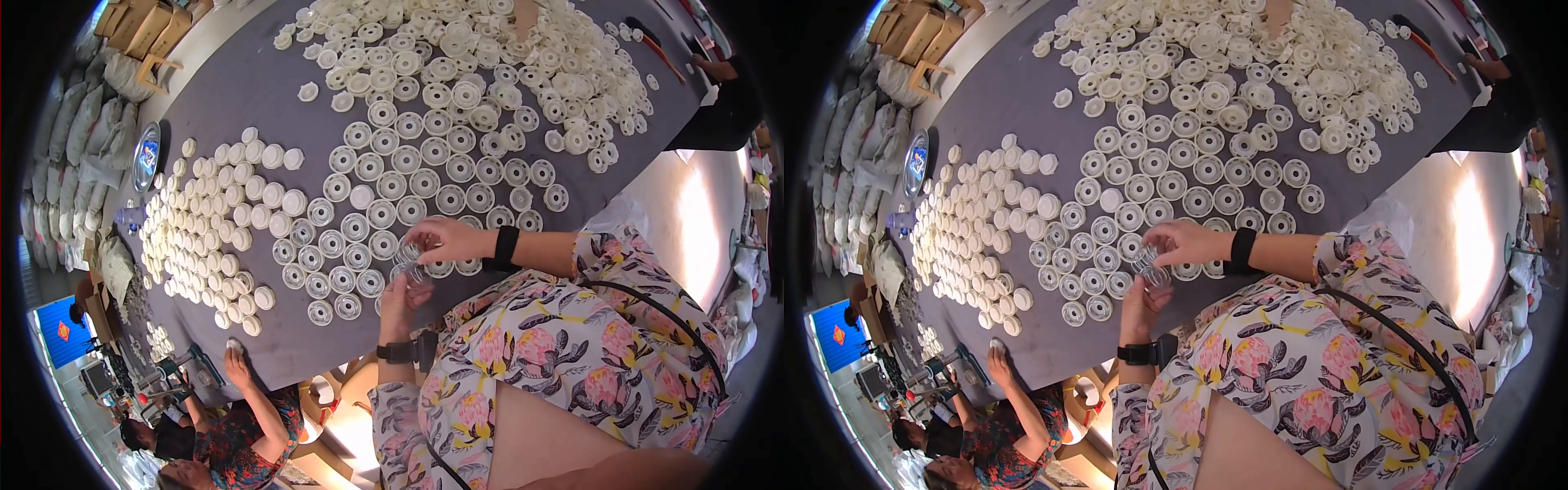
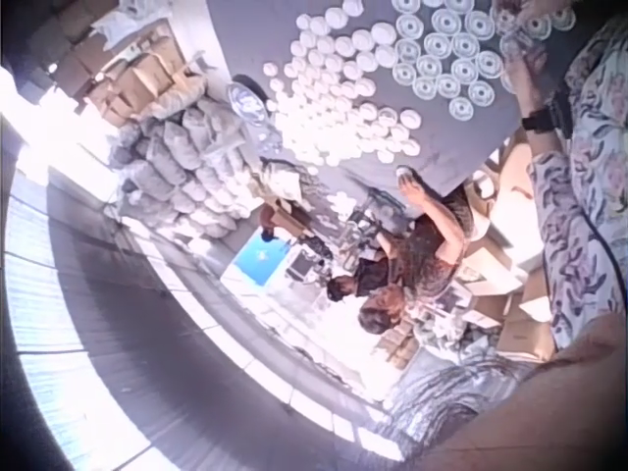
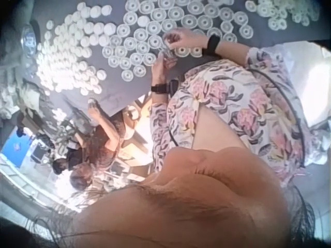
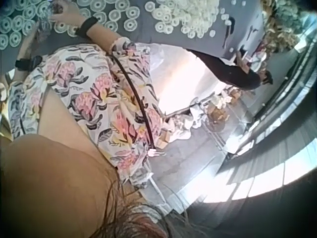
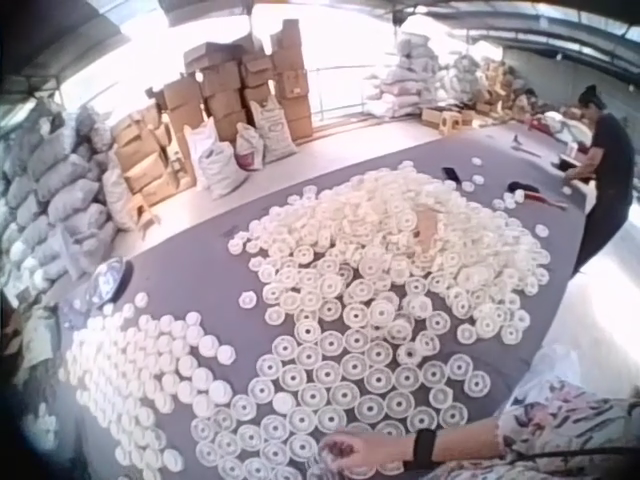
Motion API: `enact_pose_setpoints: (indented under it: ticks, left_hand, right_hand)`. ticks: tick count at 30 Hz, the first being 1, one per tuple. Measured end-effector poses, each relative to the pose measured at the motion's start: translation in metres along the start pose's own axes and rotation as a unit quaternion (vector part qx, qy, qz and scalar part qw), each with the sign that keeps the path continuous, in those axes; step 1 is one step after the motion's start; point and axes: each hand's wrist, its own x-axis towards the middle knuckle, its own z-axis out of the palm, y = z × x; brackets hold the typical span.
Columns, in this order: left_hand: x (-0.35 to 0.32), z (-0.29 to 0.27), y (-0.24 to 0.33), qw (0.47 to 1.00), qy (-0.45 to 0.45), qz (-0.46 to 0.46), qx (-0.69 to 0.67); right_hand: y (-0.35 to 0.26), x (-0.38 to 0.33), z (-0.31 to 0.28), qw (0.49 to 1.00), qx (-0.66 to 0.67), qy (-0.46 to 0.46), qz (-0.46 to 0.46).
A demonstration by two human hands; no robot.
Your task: Assembling small white plastic components by inserting metal springs.
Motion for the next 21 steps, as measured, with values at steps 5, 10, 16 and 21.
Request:
enact_pose_setpoints:
  ticks: [5, 10, 16, 21]
  left_hand:
    - [-0.005, -0.009, -0.035, 0.989, -0.012, -0.143, -0.043]
    - [-0.012, -0.009, -0.044, 0.995, 0.061, -0.055, -0.048]
    - [-0.004, 0.011, -0.036, 0.983, 0.170, 0.070, 0.006]
    - [0.023, 0.002, -0.014, 0.950, 0.209, 0.178, 0.149]
  right_hand:
    - [0.023, 0.007, -0.044, 0.945, -0.243, 0.135, -0.173]
    - [0.049, 0.021, -0.008, 0.941, -0.274, 0.058, -0.193]
    - [0.073, 0.031, 0.019, 0.964, -0.248, 0.010, -0.095]
    - [0.087, 0.034, 0.029, 0.969, -0.224, 0.074, -0.076]
